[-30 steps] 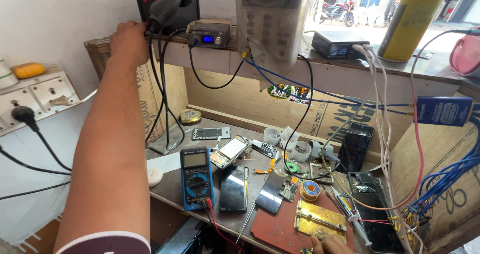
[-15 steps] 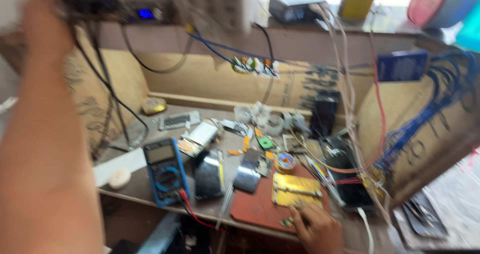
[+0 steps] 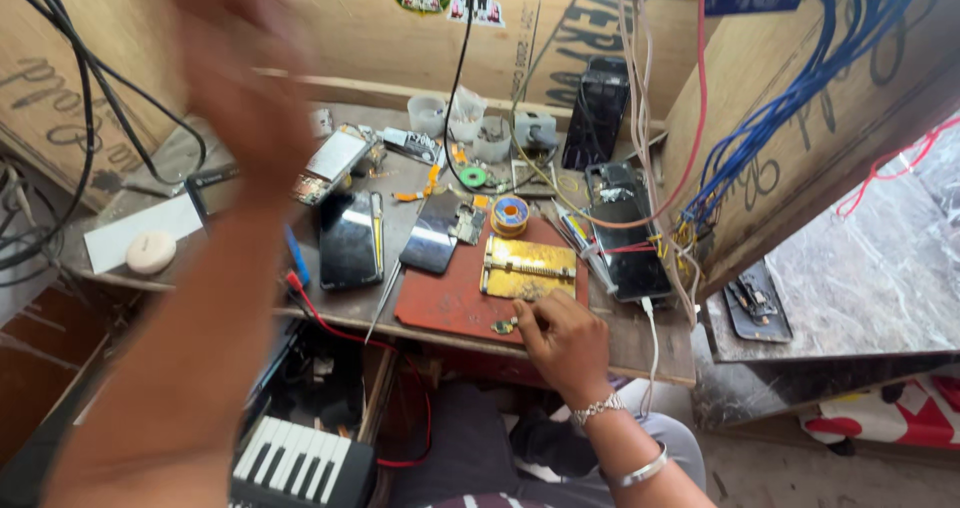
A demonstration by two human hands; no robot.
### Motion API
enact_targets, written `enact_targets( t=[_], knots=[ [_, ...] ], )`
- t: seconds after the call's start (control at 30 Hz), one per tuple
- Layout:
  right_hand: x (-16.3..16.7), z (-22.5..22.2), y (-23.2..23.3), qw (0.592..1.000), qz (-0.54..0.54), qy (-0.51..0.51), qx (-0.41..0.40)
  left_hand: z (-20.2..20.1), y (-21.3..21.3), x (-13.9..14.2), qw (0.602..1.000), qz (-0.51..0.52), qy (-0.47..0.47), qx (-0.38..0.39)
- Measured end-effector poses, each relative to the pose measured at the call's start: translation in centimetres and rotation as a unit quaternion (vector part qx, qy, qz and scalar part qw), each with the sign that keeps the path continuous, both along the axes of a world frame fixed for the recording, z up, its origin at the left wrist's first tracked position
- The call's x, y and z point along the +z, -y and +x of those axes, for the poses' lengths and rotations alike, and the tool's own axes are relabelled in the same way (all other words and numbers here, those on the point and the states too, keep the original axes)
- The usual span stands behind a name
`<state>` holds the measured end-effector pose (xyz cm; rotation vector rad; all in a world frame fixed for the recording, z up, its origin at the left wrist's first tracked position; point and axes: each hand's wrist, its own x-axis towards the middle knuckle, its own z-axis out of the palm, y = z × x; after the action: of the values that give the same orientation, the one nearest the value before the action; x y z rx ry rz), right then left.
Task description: The person holds a small circuit board with tweezers and applies flux with a pen, then solders components on the board using a soldering iron. They later pick up a spray can and a blue-handled tool and continue working on the board at the bench.
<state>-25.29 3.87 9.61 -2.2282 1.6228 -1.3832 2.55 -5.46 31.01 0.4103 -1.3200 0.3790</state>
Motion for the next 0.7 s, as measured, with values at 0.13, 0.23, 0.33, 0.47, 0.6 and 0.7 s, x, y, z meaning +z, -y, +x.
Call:
enact_targets(
  t=[0.13,0.23,0.33,0.47,0.6,0.7],
  knots=[
    [-0.7,-0.8,-0.3,0.999,0.005,0.02,0.025,-8.1,-1.8,-13.9,0.908,0.275,0.271,-0.161],
    [-1.2,-1.5,-0.3,0.999,0.002,0.024,0.042,-10.7,-3.6,-20.1,0.878,0.334,0.308,-0.147],
    [-1.6,-2.1,-0.2,0.999,0.02,0.03,0.037,-12.0,-5.2,-20.8,0.887,0.354,0.258,-0.146],
    [-1.8,-2.7,-0.3,0.994,0.054,0.081,0.039,-13.7,-6.2,-19.5,0.881,0.418,0.165,-0.149],
    [-1.6,-3.2,-0.4,0.99,0.062,0.115,0.044,-14.7,-6.4,-20.8,0.895,0.421,0.103,-0.108],
    [-1.3,-3.6,-0.8,0.987,0.048,0.143,0.054,-15.3,-7.2,-21.2,0.907,0.392,0.127,-0.086]
  ],
)
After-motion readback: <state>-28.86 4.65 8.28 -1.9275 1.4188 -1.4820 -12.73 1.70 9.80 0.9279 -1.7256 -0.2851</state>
